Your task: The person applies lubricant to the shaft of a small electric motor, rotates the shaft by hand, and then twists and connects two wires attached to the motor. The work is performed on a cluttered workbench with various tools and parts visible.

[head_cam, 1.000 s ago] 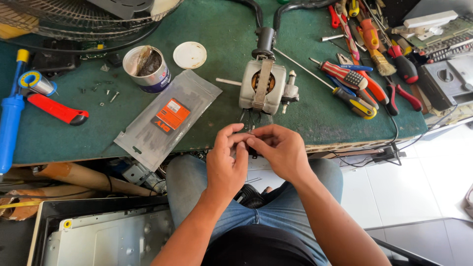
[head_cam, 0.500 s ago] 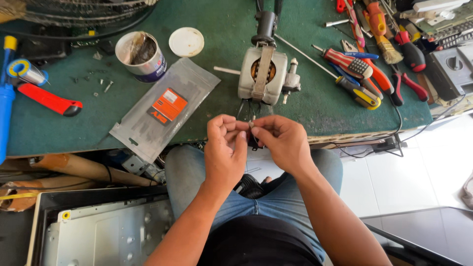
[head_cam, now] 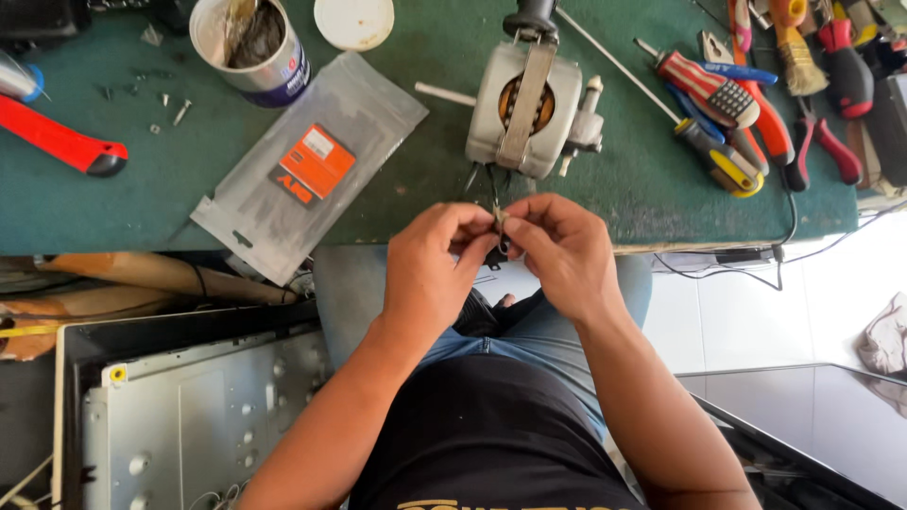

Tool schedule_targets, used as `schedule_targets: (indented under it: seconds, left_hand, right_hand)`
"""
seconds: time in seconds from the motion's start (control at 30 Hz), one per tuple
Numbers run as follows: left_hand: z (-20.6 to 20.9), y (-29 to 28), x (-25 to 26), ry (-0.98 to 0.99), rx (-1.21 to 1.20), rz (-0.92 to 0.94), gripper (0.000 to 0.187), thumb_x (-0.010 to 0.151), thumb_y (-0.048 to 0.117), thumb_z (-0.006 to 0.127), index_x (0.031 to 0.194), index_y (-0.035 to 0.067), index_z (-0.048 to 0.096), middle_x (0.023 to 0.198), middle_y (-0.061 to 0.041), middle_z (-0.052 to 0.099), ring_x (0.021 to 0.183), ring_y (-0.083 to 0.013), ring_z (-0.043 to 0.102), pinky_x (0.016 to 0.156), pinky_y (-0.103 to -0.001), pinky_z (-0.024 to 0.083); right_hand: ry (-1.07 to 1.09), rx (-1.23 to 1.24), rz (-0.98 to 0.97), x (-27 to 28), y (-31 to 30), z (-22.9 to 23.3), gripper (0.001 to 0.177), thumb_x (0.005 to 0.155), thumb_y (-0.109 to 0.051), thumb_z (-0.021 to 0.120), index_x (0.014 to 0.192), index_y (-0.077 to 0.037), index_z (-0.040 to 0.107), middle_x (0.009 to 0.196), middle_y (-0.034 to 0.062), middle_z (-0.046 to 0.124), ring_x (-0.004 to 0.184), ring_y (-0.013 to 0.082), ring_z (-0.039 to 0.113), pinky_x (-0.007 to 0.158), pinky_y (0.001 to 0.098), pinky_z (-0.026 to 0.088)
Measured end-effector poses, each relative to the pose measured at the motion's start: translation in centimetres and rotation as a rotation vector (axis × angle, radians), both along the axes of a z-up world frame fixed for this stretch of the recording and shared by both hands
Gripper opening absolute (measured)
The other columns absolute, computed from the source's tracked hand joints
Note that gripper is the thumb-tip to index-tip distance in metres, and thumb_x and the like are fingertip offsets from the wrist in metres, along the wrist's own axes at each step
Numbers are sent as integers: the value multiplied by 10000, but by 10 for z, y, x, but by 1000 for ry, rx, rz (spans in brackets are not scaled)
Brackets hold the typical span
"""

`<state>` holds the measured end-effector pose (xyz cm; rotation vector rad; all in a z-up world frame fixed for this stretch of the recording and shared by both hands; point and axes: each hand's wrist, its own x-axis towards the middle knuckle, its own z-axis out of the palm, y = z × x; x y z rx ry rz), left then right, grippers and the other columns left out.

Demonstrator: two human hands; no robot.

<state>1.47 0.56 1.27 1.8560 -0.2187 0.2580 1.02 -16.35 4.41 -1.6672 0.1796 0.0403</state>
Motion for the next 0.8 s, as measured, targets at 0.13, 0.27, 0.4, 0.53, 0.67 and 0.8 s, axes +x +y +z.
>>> schedule_targets:
  seconds: [0.13,0.27,0.4,0.53,0.67,0.8]
  left_hand:
    - [7,-4,1,-206,399,86,168,890,86,819,1013,198,795,920,52,726,784,-166,758,628,-271,633]
    - [8,-9,5,-289,523,161,140,915,111,750,956,233,805,949,91,691,789,-143,730,658,-254,607]
    - [21,0,11,-124,287,43,180,881,117,763,992,226,854,861,56,750,703,-174,728,604,-282,601]
    - [17,-7,8,-77,263,28,289,832,143,850,1116,136,801,761,-8,741,583,-175,679,546,-315,562]
    - [1,-15,9,-194,391,88,149,889,72,768,973,194,756,758,39,701,626,-169,693,598,-281,581]
    - [20,-18,2,-213,510,92,146,938,51,729,988,171,796,814,40,714,637,-182,707,579,-293,586]
  right_hand:
    - [47,83,-32,3,-4,-12,114,955,-58,722,1019,18,779,665,153,697,461,143,561,432,244,438]
    - [68,287,-4,12,-4,-8,126,947,-14,681,1003,84,737,549,182,583,394,144,438,375,244,346]
    - [82,258,5,13,-8,5,100,924,-3,726,987,67,760,559,197,625,406,135,461,393,241,361]
    - [99,204,-7,12,-8,16,100,901,-19,765,974,47,780,580,177,647,451,123,497,430,227,394]
    - [102,71,-13,13,-17,11,96,908,-62,770,967,8,798,621,156,702,512,147,611,485,233,467]
    - [102,36,16,15,-18,15,104,927,-107,758,976,-28,805,585,121,683,518,132,550,489,228,451]
